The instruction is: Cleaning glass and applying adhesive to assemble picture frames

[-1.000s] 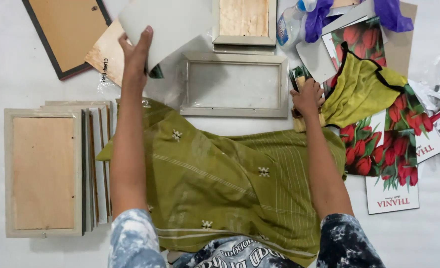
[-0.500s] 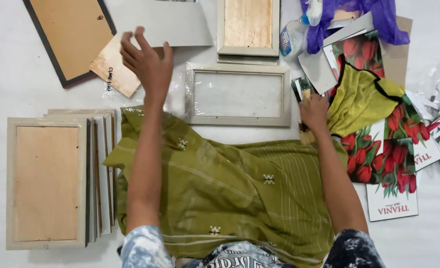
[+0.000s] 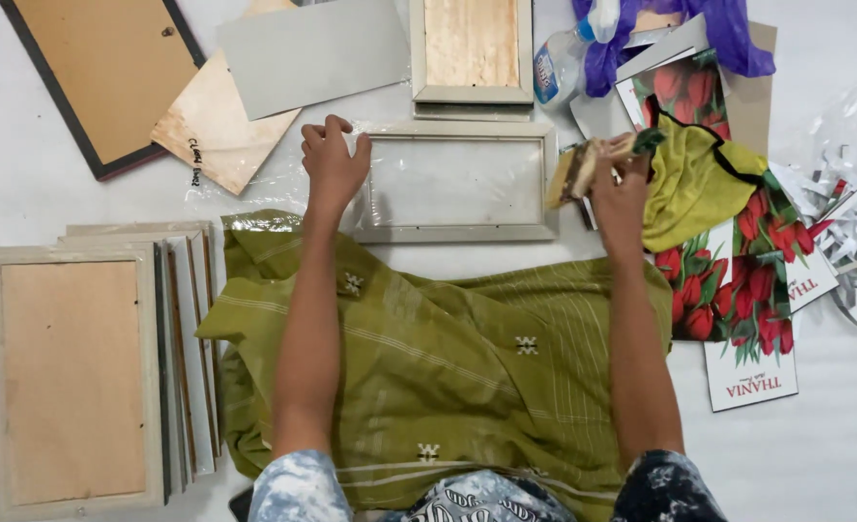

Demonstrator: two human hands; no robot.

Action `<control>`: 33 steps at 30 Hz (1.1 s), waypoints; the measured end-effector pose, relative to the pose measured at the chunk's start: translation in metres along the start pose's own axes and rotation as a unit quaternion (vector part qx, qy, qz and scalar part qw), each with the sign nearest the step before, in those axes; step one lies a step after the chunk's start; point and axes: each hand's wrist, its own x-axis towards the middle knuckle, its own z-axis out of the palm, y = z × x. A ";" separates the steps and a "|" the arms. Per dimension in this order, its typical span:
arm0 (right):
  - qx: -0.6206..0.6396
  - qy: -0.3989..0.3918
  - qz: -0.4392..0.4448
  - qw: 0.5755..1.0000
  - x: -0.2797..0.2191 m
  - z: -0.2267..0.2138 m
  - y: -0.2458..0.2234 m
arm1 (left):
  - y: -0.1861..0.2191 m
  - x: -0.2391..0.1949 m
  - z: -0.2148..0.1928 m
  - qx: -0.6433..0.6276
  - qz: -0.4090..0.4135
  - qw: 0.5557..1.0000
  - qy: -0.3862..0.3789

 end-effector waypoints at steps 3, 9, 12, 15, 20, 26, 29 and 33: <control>-0.074 0.048 -0.047 0.995 0.003 0.053 0.017 | 0.011 -0.005 -0.011 -0.052 0.021 0.998 0.002; -0.214 -0.051 -0.055 0.974 -0.002 0.133 0.001 | 0.015 -0.005 -0.021 -0.080 0.025 0.996 0.002; -0.147 -0.125 0.035 0.981 -0.005 0.137 0.016 | 0.020 -0.004 -0.023 -0.086 0.021 0.996 -0.007; -0.111 -0.116 0.028 0.987 0.003 0.112 -0.031 | 0.027 -0.006 -0.030 -0.109 0.026 0.993 -0.023; -0.188 -0.042 -0.014 0.981 0.028 0.049 0.026 | 0.035 -0.009 -0.031 -0.118 0.041 0.992 -0.033; -0.002 -0.095 0.081 0.992 -0.029 0.057 -0.016 | 0.038 -0.007 -0.027 -0.133 0.053 0.989 -0.046; 0.055 -0.124 0.119 0.984 -0.036 0.049 0.004 | 0.037 -0.007 -0.023 -0.145 0.055 0.987 -0.049; -0.097 -0.038 -0.112 0.988 -0.041 0.040 -0.034 | 0.023 -0.002 -0.011 -0.107 0.088 0.990 -0.032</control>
